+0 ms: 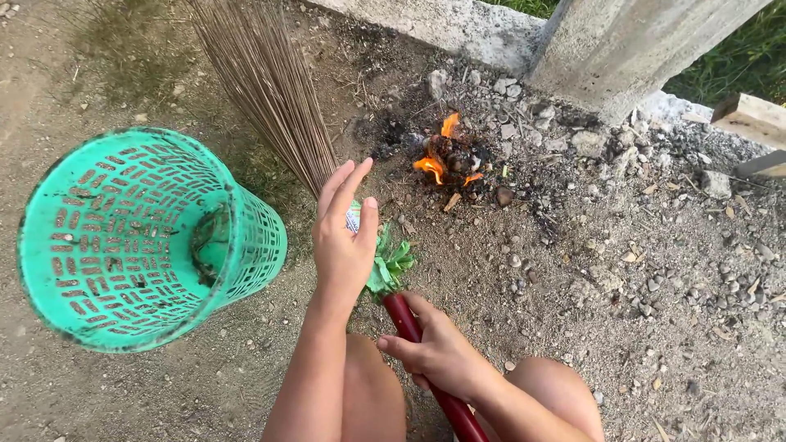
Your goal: Attaching a brush head to a long handle to assemble a broom while sitting outdoors near a small fire.
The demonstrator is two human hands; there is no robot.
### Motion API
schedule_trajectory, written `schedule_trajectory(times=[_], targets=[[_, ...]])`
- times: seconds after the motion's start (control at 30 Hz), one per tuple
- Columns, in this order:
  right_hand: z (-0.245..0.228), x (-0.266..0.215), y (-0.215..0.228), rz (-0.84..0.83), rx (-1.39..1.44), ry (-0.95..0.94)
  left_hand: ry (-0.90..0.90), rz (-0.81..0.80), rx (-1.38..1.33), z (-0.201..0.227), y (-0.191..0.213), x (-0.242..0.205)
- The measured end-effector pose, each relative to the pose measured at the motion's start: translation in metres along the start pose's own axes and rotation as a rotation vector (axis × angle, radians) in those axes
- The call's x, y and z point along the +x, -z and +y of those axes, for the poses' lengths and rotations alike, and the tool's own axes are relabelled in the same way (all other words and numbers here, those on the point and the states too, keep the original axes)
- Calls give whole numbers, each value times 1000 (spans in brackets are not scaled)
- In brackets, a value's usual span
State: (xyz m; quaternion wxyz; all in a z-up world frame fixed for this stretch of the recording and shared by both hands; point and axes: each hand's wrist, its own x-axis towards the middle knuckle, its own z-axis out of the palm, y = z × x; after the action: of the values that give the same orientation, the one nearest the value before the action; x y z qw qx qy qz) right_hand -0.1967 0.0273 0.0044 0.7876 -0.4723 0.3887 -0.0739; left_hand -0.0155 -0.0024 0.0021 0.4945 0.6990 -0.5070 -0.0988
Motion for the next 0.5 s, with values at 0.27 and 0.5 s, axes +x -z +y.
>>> schedule_trajectory(times=[0.27,0.5], targets=[[-9,0,8,58,-29,-22,24,-9,-31,1,2,-1],[-12,-2,11,49,42,4,-28,12,-7,-3,2,-1]])
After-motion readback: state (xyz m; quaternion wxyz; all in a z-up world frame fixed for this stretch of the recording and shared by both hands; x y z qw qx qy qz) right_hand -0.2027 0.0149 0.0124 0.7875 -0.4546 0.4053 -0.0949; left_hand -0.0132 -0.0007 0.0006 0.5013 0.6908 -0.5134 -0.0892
